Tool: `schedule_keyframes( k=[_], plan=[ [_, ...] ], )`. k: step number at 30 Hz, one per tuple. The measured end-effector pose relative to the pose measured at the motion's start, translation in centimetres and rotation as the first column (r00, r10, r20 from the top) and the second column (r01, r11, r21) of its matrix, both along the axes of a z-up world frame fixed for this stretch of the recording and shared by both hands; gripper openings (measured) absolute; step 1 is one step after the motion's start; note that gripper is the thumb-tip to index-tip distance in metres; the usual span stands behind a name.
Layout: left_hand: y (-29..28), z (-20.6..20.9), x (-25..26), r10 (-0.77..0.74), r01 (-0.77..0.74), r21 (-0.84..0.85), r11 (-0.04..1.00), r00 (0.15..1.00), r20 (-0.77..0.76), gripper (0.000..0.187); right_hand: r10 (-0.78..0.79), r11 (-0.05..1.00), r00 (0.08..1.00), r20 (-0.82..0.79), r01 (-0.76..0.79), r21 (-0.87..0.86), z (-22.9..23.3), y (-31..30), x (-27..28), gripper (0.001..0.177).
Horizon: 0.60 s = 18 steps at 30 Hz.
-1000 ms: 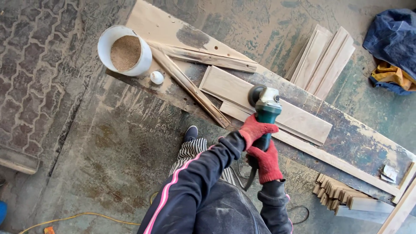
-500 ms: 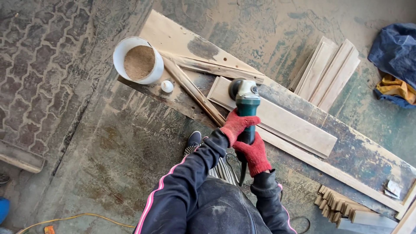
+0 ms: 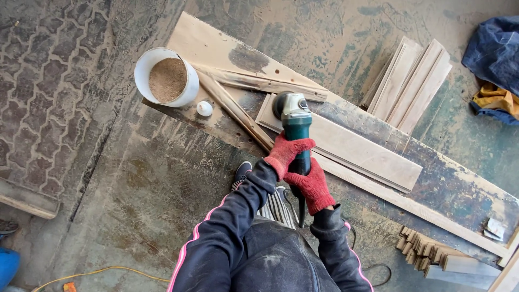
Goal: The recorder uses an angle grinder with a sanding attachment to sand wooden planks on a workbench.
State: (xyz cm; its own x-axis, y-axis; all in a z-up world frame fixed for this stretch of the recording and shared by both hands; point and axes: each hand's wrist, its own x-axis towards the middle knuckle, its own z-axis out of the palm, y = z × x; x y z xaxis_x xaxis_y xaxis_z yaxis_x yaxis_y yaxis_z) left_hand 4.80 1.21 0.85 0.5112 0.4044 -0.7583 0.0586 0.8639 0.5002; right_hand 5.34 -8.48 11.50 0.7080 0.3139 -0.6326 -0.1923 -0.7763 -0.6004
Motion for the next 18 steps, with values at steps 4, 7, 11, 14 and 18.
schedule_keyframes(
  k=[4,7,11,14,18],
  plan=[
    [-2.4,1.2,1.1,-0.031,0.031,-0.004,1.0,0.999,0.014,0.057,-0.07,0.998,0.997,0.013,0.07,-0.003,1.8,-1.5,-0.2,0.059],
    [-4.9,2.6,2.4,-0.146,0.146,0.0,0.989,0.989,0.025,0.066,-0.209,0.976,0.978,0.01,0.208,0.067,1.4,-4.1,0.3,0.058],
    [-8.2,2.3,4.4,-0.305,0.306,-0.006,0.952,0.951,0.044,0.07,-0.392,0.906,0.919,-0.049,0.395,0.153,-0.2,-8.5,1.3,0.055],
    [-10.0,1.9,5.2,-0.402,0.402,0.022,0.915,0.914,0.047,0.074,-0.458,0.87,0.886,-0.071,0.464,0.166,-0.5,-10.1,1.3,0.053],
    [-9.7,2.9,4.5,-0.394,0.392,0.047,0.919,0.919,0.023,0.07,-0.464,0.863,0.882,-0.088,0.472,0.179,-0.4,-9.9,1.1,0.052]
  ],
)
